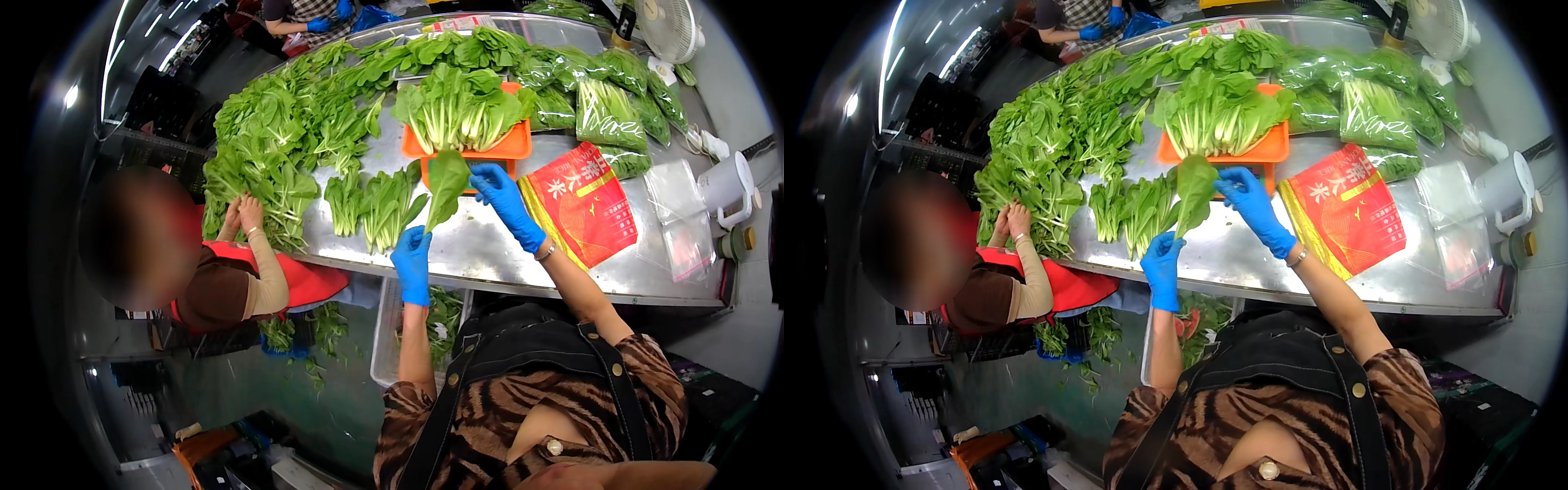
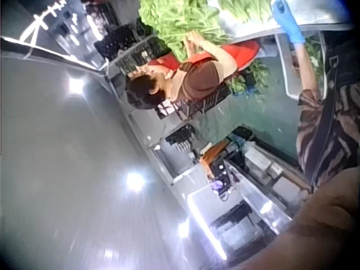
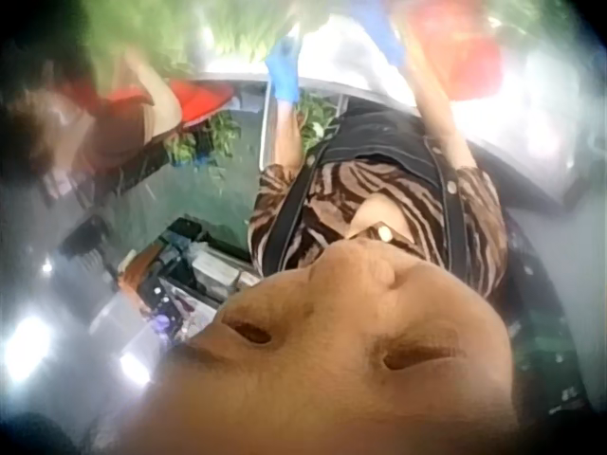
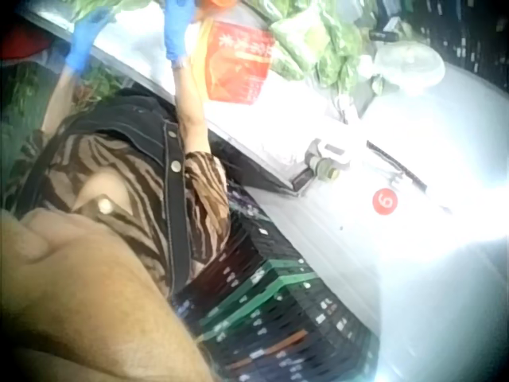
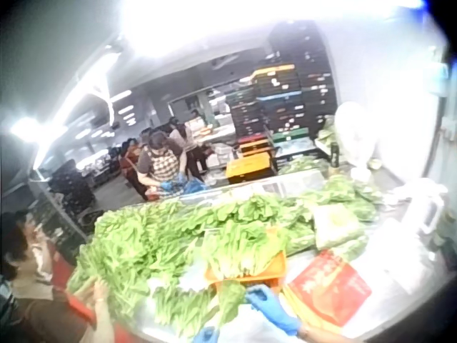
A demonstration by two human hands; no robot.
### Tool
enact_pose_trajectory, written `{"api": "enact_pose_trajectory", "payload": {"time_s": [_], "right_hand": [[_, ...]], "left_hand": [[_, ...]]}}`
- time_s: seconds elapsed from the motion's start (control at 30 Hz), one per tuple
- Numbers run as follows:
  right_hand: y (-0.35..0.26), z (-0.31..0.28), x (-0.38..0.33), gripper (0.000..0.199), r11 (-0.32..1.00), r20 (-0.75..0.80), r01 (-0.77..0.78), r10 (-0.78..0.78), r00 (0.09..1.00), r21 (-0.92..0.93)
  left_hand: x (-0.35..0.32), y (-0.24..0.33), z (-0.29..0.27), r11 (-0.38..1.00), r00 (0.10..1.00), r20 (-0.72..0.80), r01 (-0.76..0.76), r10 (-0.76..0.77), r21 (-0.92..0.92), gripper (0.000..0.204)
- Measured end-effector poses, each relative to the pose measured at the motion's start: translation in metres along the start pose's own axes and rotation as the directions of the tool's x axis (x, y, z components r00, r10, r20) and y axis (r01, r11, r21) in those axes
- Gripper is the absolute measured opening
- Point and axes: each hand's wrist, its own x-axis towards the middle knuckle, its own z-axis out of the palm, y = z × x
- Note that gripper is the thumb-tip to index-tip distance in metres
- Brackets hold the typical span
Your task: The person picks up bunches of leafy green vegetables, places them on a scale, and then inserts the weighed bunches into clear plastic bags on a metal table.
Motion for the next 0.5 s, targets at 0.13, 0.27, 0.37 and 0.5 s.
{"api": "enact_pose_trajectory", "payload": {"time_s": [0.13,0.27,0.37,0.5], "right_hand": [[0.047,0.006,-0.013,0.031,0.950,0.248,-0.265,0.300,0.921,-0.163],[0.046,0.036,-0.026,0.026,0.959,0.317,-0.270,0.282,0.906,-0.081],[0.048,0.045,-0.028,0.022,0.968,0.248,-0.247,0.226,0.942,0.055],[0.048,0.056,-0.035,0.021,0.969,0.261,-0.219,0.184,0.948,0.113]], "left_hand": [[0.002,0.007,0.009,0.900,0.980,0.105,0.196,-0.168,-0.390,0.017],[-0.006,0.012,0.018,0.876,0.972,0.182,0.217,-0.151,-0.430,0.013],[-0.013,0.018,0.013,0.831,0.966,0.149,0.258,-0.212,-0.493,0.010],[-0.019,0.002,0.002,0.746,0.963,-0.001,0.208,-0.269,-0.633,0.016]]}}
